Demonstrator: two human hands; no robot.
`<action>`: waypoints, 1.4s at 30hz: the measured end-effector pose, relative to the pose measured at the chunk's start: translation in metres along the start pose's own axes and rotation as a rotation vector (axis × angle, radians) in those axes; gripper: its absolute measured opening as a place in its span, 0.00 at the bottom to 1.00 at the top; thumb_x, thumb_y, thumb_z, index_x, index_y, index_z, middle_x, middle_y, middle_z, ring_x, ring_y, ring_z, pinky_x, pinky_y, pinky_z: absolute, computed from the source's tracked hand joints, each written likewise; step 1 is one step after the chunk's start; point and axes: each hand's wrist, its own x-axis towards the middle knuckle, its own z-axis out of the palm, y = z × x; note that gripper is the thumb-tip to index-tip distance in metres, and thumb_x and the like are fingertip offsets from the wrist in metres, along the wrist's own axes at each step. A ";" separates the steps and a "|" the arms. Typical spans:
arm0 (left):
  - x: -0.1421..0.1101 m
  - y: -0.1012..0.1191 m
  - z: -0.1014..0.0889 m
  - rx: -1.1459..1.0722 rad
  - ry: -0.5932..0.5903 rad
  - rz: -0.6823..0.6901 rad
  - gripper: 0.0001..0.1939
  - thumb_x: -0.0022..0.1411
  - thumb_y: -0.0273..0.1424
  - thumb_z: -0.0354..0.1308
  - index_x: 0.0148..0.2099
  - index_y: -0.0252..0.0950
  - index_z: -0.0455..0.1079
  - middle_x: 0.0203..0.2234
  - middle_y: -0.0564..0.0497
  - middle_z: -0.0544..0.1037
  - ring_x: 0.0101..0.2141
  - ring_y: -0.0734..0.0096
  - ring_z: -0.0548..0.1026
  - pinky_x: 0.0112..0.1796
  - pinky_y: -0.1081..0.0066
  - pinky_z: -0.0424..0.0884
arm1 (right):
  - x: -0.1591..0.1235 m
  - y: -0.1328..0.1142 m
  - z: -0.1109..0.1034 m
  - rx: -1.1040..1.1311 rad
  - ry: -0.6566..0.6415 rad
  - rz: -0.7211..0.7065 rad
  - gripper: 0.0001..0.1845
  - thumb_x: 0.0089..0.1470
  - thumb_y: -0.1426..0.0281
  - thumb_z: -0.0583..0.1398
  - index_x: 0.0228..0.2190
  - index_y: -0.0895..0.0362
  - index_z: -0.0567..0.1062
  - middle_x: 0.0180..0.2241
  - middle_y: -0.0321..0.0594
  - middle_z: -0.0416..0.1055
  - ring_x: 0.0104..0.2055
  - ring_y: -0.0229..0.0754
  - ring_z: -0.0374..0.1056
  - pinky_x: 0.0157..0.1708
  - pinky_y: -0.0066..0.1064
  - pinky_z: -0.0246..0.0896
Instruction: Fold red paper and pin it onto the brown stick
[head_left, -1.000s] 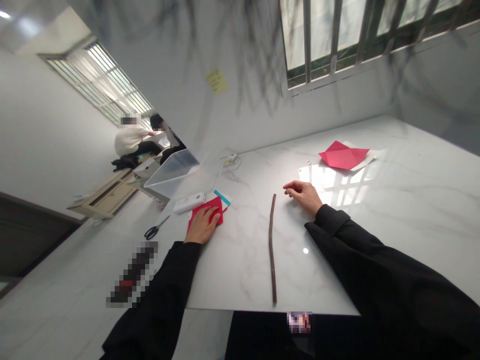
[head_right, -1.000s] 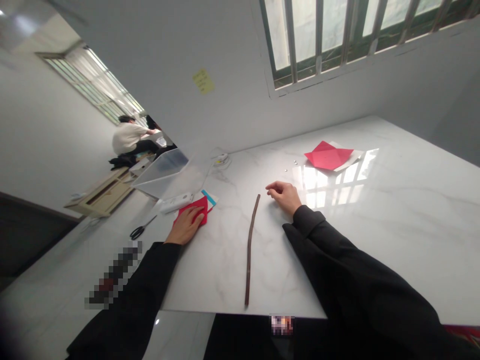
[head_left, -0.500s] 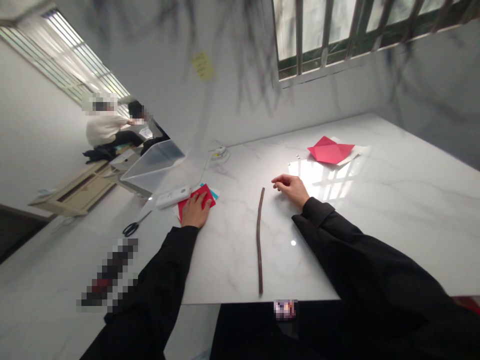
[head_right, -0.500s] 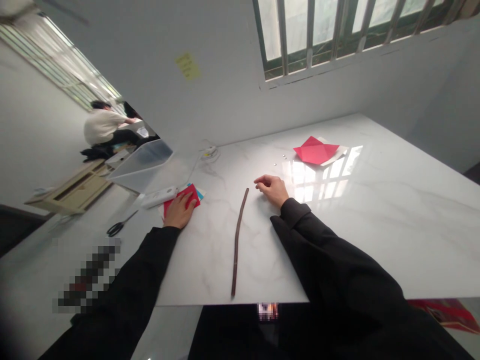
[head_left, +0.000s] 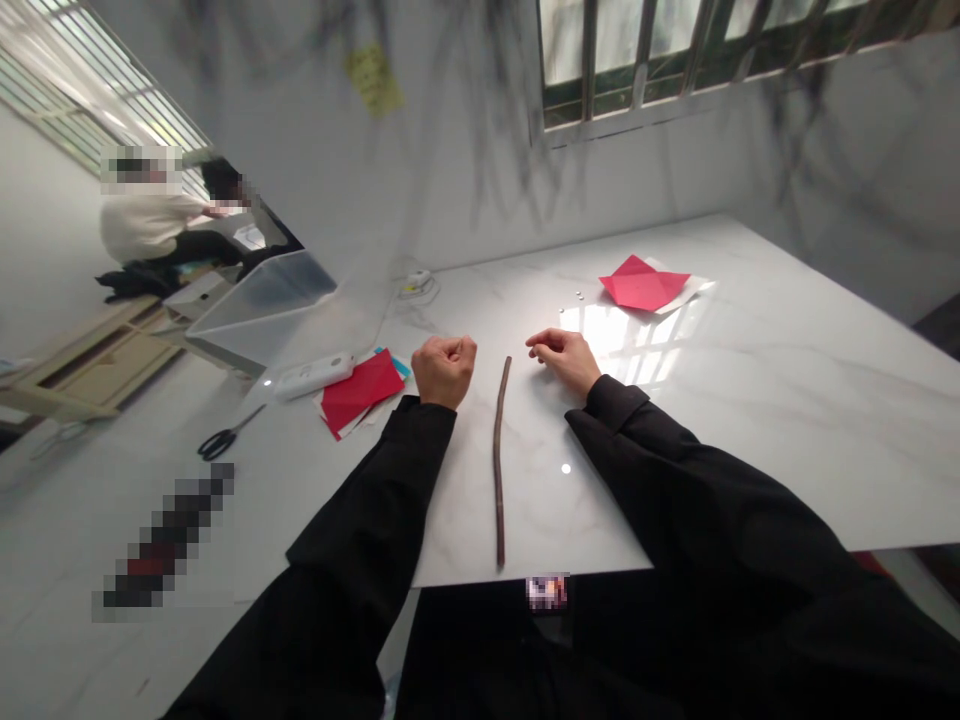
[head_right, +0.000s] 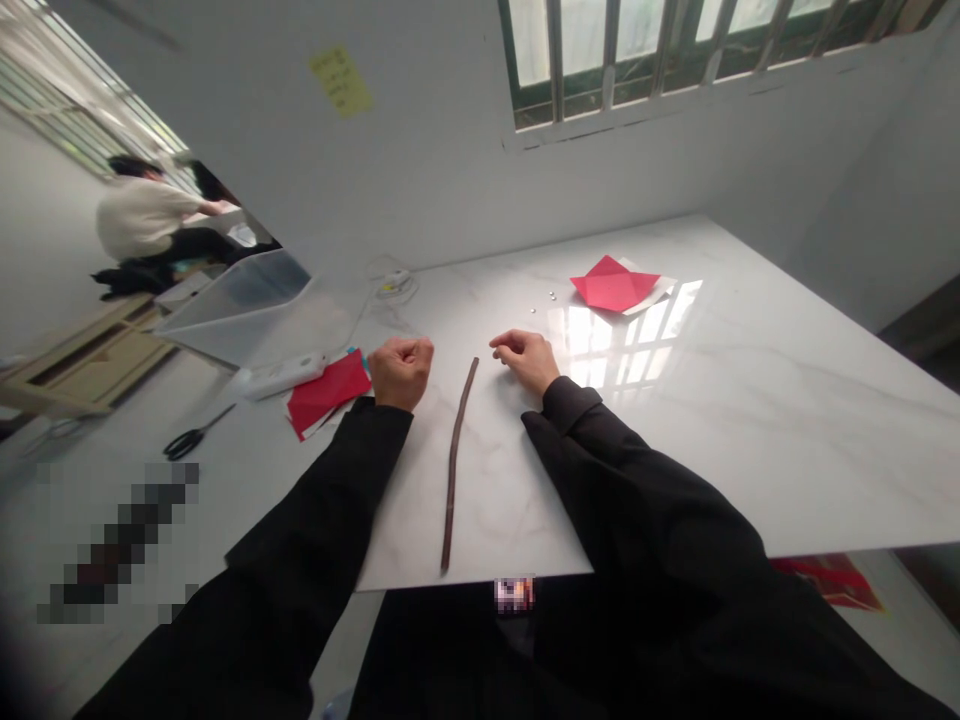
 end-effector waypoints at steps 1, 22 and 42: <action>0.002 0.006 0.005 -0.012 -0.010 0.004 0.27 0.67 0.36 0.55 0.21 0.41 0.44 0.16 0.56 0.48 0.23 0.71 0.54 0.31 0.68 0.55 | 0.001 0.000 0.000 0.007 -0.001 0.002 0.12 0.53 0.72 0.61 0.38 0.56 0.83 0.32 0.38 0.82 0.33 0.39 0.75 0.40 0.31 0.72; -0.023 0.007 0.015 -0.177 -0.088 -0.058 0.26 0.66 0.39 0.54 0.22 0.40 0.43 0.17 0.58 0.46 0.21 0.75 0.50 0.27 0.69 0.53 | 0.026 0.008 -0.148 -0.956 0.472 -0.223 0.20 0.55 0.60 0.66 0.46 0.57 0.83 0.52 0.54 0.77 0.60 0.64 0.64 0.62 0.59 0.59; -0.022 0.019 0.016 -0.252 -0.081 -0.049 0.25 0.64 0.36 0.56 0.23 0.40 0.44 0.17 0.58 0.47 0.21 0.75 0.50 0.28 0.69 0.54 | 0.027 0.019 -0.169 -1.015 0.540 0.117 0.16 0.57 0.65 0.63 0.43 0.56 0.87 0.40 0.52 0.83 0.43 0.56 0.77 0.50 0.50 0.71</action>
